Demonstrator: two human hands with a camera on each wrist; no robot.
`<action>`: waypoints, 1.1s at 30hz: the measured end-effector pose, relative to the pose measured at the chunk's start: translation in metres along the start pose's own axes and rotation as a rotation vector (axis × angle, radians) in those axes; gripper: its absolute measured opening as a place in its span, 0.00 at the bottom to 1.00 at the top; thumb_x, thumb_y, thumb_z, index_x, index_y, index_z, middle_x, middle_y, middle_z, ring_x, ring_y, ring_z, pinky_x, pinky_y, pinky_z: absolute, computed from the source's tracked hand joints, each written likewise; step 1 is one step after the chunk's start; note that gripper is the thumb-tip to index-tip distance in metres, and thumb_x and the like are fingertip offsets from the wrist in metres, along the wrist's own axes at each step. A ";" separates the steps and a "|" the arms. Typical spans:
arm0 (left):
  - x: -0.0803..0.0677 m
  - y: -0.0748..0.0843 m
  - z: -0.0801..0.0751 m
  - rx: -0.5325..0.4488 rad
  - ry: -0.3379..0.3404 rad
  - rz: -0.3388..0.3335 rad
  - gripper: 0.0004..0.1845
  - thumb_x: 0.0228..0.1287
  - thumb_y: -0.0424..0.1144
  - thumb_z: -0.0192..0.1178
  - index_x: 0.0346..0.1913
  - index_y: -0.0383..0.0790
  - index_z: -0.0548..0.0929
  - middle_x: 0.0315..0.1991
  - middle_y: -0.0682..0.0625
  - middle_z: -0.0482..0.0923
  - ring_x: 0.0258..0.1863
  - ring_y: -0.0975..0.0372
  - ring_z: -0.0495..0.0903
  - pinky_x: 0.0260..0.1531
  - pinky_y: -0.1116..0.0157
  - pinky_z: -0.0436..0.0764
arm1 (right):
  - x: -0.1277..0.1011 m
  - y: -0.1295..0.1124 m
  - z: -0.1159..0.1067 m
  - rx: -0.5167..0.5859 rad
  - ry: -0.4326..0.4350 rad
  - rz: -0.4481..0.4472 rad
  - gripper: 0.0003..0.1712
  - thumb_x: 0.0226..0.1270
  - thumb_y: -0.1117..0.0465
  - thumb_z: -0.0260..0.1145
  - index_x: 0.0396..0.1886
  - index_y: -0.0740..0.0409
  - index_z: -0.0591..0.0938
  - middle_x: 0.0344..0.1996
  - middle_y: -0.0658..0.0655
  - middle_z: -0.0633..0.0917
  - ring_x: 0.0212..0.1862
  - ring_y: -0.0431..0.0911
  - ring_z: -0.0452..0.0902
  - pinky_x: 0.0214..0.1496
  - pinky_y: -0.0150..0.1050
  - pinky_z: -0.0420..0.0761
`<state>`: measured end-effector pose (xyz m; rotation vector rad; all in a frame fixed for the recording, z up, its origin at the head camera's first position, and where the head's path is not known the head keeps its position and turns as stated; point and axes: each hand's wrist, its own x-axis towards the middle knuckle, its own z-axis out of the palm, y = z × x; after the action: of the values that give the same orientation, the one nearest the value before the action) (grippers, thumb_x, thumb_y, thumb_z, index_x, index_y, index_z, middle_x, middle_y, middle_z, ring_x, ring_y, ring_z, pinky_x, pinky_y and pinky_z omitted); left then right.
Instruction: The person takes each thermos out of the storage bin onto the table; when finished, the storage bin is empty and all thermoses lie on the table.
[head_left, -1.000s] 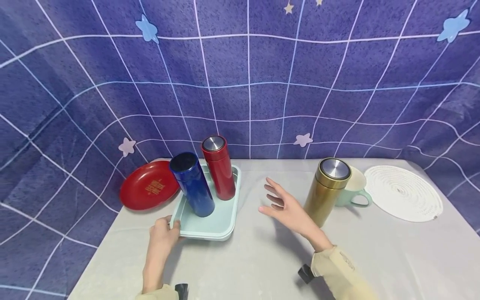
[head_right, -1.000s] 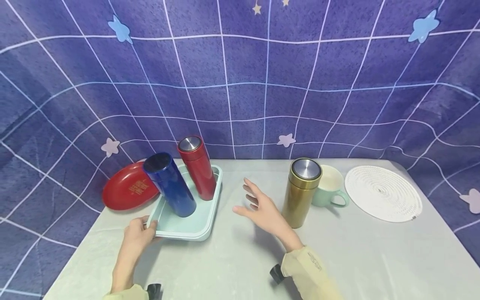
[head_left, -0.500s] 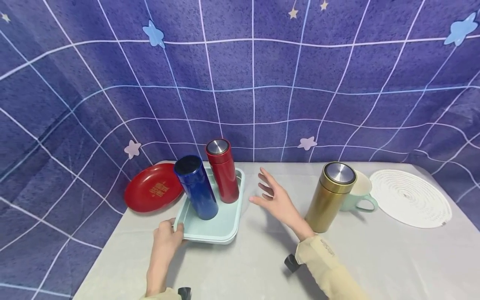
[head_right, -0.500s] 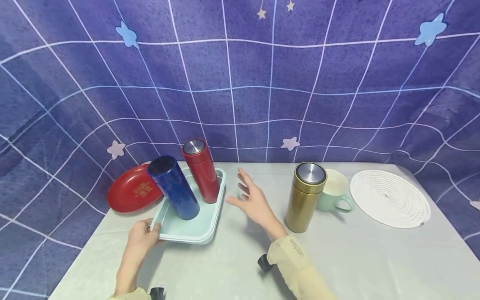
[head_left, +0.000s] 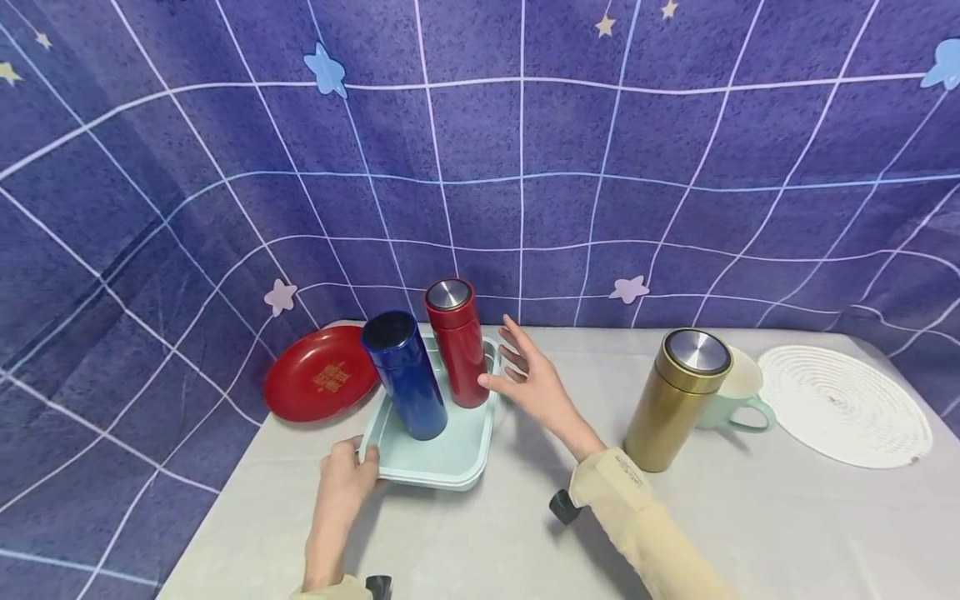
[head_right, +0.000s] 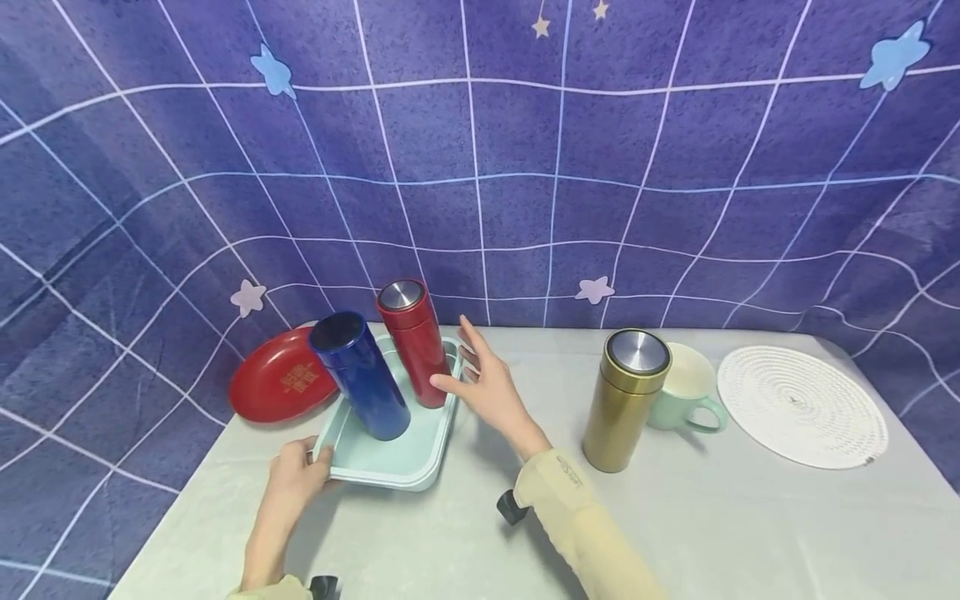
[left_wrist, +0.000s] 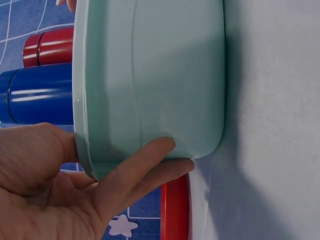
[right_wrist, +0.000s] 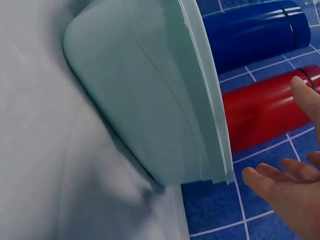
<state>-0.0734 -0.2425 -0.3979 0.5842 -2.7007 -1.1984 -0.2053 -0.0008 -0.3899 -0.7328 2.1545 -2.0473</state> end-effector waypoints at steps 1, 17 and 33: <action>0.000 0.000 0.000 0.001 0.002 0.001 0.20 0.67 0.29 0.49 0.56 0.16 0.74 0.31 0.30 0.84 0.27 0.55 0.85 0.28 0.60 0.81 | 0.002 0.000 0.001 -0.002 -0.002 -0.004 0.53 0.58 0.66 0.73 0.78 0.45 0.54 0.73 0.60 0.64 0.70 0.59 0.64 0.66 0.53 0.68; 0.000 0.001 0.000 -0.025 -0.004 -0.002 0.20 0.67 0.28 0.48 0.56 0.15 0.73 0.35 0.27 0.83 0.28 0.54 0.86 0.28 0.60 0.83 | 0.031 0.006 0.023 -0.050 -0.007 -0.041 0.56 0.55 0.62 0.76 0.78 0.50 0.53 0.73 0.58 0.64 0.71 0.55 0.64 0.68 0.50 0.67; 0.000 0.001 0.000 0.006 0.019 0.004 0.20 0.67 0.28 0.50 0.56 0.15 0.74 0.42 0.24 0.81 0.35 0.49 0.85 0.34 0.55 0.83 | 0.044 0.016 0.047 -0.203 0.184 -0.076 0.46 0.48 0.56 0.81 0.68 0.48 0.71 0.51 0.54 0.84 0.49 0.49 0.82 0.54 0.47 0.80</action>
<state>-0.0741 -0.2421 -0.3975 0.5870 -2.6895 -1.1786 -0.2303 -0.0616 -0.3982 -0.6802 2.5016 -2.0259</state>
